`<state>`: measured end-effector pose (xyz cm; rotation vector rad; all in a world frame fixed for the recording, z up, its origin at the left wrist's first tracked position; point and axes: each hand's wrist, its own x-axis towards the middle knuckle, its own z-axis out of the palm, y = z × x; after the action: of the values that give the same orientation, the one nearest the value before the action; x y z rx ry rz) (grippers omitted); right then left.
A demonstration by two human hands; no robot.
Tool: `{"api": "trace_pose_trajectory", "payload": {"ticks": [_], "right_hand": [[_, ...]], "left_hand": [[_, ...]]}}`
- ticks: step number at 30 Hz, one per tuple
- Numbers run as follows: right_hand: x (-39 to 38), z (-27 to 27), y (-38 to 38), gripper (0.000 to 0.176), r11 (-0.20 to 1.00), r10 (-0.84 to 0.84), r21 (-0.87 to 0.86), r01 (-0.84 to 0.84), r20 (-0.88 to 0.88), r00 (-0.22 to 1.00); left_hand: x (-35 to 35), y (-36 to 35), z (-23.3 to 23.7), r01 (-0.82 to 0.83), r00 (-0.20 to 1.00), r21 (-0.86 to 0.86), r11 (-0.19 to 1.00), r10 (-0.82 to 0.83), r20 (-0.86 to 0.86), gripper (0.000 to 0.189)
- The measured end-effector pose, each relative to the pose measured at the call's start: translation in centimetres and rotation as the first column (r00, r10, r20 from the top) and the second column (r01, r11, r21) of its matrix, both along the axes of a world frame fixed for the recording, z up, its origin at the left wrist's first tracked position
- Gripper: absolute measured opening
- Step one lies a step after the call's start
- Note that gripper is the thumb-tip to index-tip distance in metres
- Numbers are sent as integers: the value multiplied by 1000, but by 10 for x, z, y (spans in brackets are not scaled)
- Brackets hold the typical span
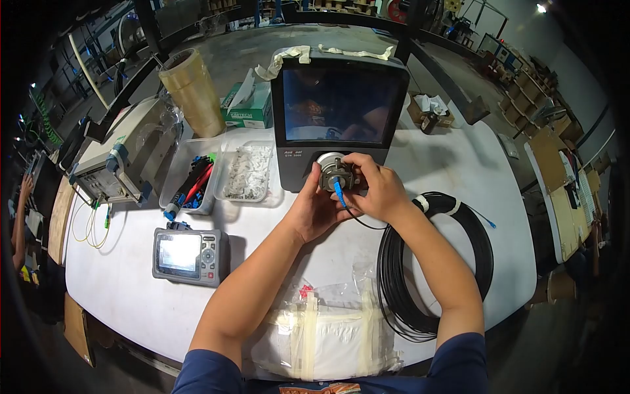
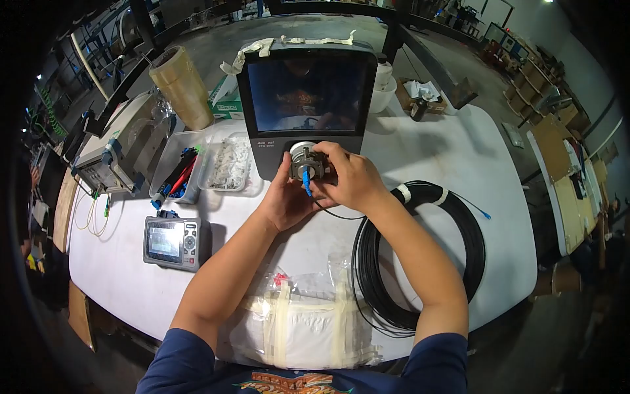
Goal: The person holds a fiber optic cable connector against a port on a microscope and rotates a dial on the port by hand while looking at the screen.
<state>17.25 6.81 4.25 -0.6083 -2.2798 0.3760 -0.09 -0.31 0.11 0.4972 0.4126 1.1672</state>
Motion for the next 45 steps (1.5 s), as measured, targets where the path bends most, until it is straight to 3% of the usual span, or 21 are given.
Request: {"api": "trace_pose_trajectory", "payload": {"ticks": [13,19,21,26,28,32,37,41,45], "right_hand": [[-3,2,0,66,993,47,110,-41,-49,998],[-1,3,0,66,997,50,58,-49,-21,999],[1,6,-2,65,997,62,42,-62,-8,998],[1,5,1,66,992,99,81,-95,-57,993],[0,5,-1,65,995,93,-27,-94,-57,994],[2,10,-1,66,999,51,-19,-50,57,997],[-3,4,-4,61,998,45,-44,-49,-95,994],[0,1,0,59,994,31,-100,-35,-49,998],[1,-2,3,60,998,63,3,-63,-59,996]], "left_hand": [[-1,-4,0,-41,999,-56,998,41,12,76],[-5,3,-7,76,991,62,995,-82,101,80],[1,0,2,-13,1000,-40,999,13,1,83],[3,-2,6,-81,993,-52,995,76,-85,82],[2,-2,5,-78,994,-56,995,73,-85,82],[4,-2,3,-46,998,2,999,46,-45,80],[4,-5,5,-71,997,2,997,71,-41,78],[2,-1,-2,-53,998,0,999,53,15,78],[0,0,-4,-21,996,-15,1000,22,81,78]]}}
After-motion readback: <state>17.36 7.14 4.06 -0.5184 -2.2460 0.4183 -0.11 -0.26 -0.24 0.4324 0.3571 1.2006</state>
